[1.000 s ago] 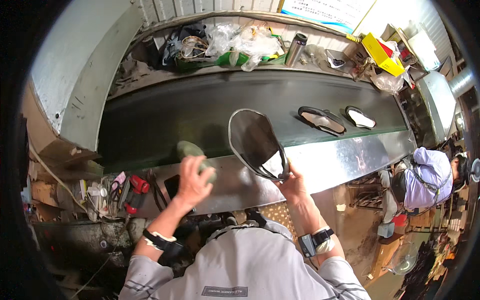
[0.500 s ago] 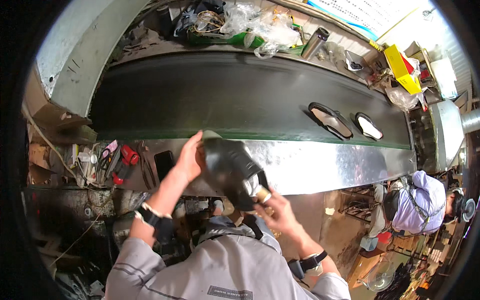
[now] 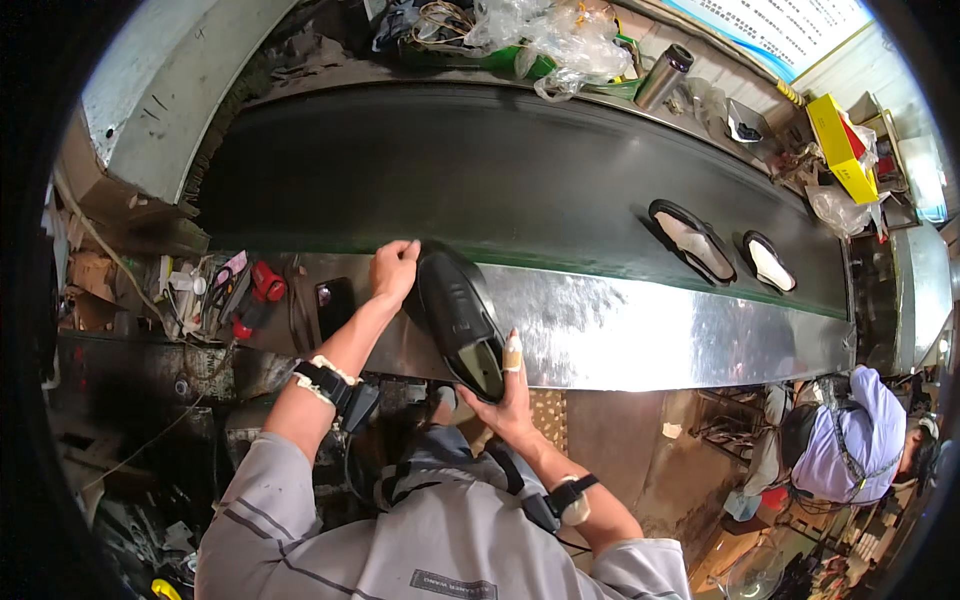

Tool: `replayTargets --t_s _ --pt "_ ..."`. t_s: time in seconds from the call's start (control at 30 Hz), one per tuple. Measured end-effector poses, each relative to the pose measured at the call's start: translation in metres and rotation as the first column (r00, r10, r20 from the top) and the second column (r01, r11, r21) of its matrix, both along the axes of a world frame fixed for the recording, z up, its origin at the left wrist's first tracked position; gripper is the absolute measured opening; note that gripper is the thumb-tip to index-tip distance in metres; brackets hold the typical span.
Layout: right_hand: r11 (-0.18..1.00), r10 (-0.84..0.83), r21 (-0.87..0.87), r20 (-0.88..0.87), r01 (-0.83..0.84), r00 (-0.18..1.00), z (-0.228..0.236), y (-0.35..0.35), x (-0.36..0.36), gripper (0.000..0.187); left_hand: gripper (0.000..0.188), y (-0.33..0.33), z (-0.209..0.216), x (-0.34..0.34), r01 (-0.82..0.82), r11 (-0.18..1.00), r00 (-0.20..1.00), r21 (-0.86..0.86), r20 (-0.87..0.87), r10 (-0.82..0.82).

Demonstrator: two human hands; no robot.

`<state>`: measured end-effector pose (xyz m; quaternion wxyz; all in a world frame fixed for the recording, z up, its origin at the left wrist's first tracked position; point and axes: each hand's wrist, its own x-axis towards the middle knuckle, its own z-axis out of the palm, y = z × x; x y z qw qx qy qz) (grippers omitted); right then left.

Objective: Operating a lasting machine to pull and shape leather shoe uppers over a mold or last.

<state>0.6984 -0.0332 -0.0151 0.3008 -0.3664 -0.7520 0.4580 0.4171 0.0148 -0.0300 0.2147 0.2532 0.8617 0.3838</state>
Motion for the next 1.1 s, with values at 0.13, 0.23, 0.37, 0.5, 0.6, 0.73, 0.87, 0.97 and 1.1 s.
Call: replayTargets --t_s 0.13,0.23,0.37,0.5,0.6,0.73,0.87,0.97,1.1 --pt "0.982 0.151 0.104 0.090 -0.160 0.984 0.008 -0.019 0.073 0.092 0.031 -0.042 -0.007 0.028 -0.022 0.998 0.889 -0.055 0.457 0.045" --pt "0.963 0.207 0.142 0.158 -0.230 0.966 0.010 -0.020 0.088 0.091 0.051 -0.034 0.006 0.055 -0.088 0.985 0.866 -0.149 0.477 0.150" --pt "0.916 0.299 0.233 0.147 -0.327 0.943 -0.012 -0.007 0.104 0.092 0.078 -0.023 0.024 0.106 -0.009 0.949 1.000 -0.315 -0.003 0.009" --pt "0.931 0.357 0.062 0.043 -0.359 0.933 -0.025 0.005 0.105 0.096 0.064 -0.029 0.013 0.100 -0.092 0.960 0.993 -0.263 0.047 0.108" --pt "0.921 0.382 0.065 0.040 -0.384 0.923 -0.024 0.006 0.105 0.097 0.060 -0.033 0.014 0.091 -0.112 0.972 0.979 -0.207 0.146 0.144" --pt "0.852 0.502 -0.115 -0.102 -0.511 0.859 0.002 0.013 0.097 0.103 0.058 -0.064 0.041 0.076 -0.195 0.976 0.956 -0.098 0.205 0.212" --pt "0.509 0.288 -0.782 -0.240 -0.360 0.927 0.066 0.041 0.014 0.101 0.043 -0.109 0.095 0.055 -0.290 0.955 0.949 0.056 0.146 0.279" --pt "0.330 0.400 -0.913 -0.097 -0.241 0.912 0.080 0.028 -0.037 0.095 0.039 -0.168 0.131 0.052 -0.383 0.902 0.923 0.201 0.117 0.366" --pt "0.431 0.440 -0.761 -0.291 -0.484 0.849 0.106 -0.046 -0.069 0.064 0.047 -0.273 0.177 0.053 -0.530 0.798 0.844 0.287 0.088 0.529"
